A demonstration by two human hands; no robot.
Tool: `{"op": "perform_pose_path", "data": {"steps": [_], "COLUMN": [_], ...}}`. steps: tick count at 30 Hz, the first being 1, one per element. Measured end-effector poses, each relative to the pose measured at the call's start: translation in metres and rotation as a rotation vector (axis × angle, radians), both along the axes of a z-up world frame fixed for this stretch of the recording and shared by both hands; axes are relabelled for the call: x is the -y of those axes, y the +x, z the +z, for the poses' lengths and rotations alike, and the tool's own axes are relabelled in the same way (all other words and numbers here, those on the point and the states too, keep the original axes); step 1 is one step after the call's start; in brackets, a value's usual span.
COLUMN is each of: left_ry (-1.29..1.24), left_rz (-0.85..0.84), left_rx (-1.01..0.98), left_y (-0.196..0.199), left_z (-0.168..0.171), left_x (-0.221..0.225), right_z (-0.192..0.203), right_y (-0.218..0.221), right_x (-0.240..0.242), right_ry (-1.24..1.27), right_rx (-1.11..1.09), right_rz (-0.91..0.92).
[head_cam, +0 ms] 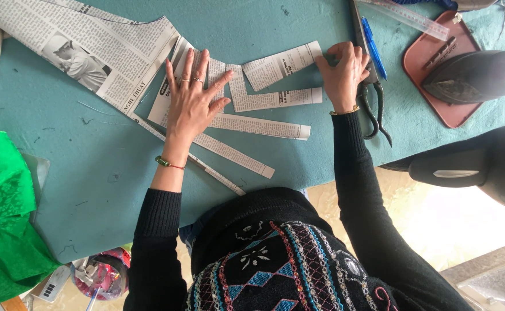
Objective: Arranging newspaper patterns on a workbench and spreading out green fabric for preparation
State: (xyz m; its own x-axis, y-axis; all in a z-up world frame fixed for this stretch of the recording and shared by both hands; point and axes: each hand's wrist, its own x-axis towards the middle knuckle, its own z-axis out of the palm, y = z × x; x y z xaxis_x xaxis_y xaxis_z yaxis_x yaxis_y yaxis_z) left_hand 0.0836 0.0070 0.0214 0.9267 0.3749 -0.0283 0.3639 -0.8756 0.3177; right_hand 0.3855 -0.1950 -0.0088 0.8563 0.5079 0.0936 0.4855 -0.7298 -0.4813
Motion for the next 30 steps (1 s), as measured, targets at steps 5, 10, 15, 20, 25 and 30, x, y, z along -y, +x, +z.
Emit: {"op": "perform_pose_path", "data": {"steps": [5,10,15,20,25,30], "left_ry": [-0.006,-0.006,0.008,-0.002,-0.001,0.002], "left_rz": [0.006,0.009,0.006,0.014,0.007,0.012], "left_rx": [-0.014,-0.038,-0.023,-0.057,-0.034,-0.072], "left_y": [0.0,0.001,0.0,0.0,0.0,0.001], "left_z": [0.0,0.001,0.001,-0.002,-0.002,-0.004], "left_x": [0.0,0.0,0.0,0.0,-0.001,-0.002], "right_z": [-0.008,-0.006,-0.008,-0.009,-0.013,-0.016], "right_y": [-0.001,-0.002,0.006,0.01,0.015,0.021], "right_x": [-0.003,-0.01,-0.012,-0.01,-0.003,0.003], "right_ry": [-0.006,-0.03,-0.091,-0.102,-0.093,-0.107], "right_rx": [0.071,0.083,0.056,0.019,-0.006,0.011], "right_rz": [0.001,-0.012,-0.023,-0.02,-0.005,0.034]}}
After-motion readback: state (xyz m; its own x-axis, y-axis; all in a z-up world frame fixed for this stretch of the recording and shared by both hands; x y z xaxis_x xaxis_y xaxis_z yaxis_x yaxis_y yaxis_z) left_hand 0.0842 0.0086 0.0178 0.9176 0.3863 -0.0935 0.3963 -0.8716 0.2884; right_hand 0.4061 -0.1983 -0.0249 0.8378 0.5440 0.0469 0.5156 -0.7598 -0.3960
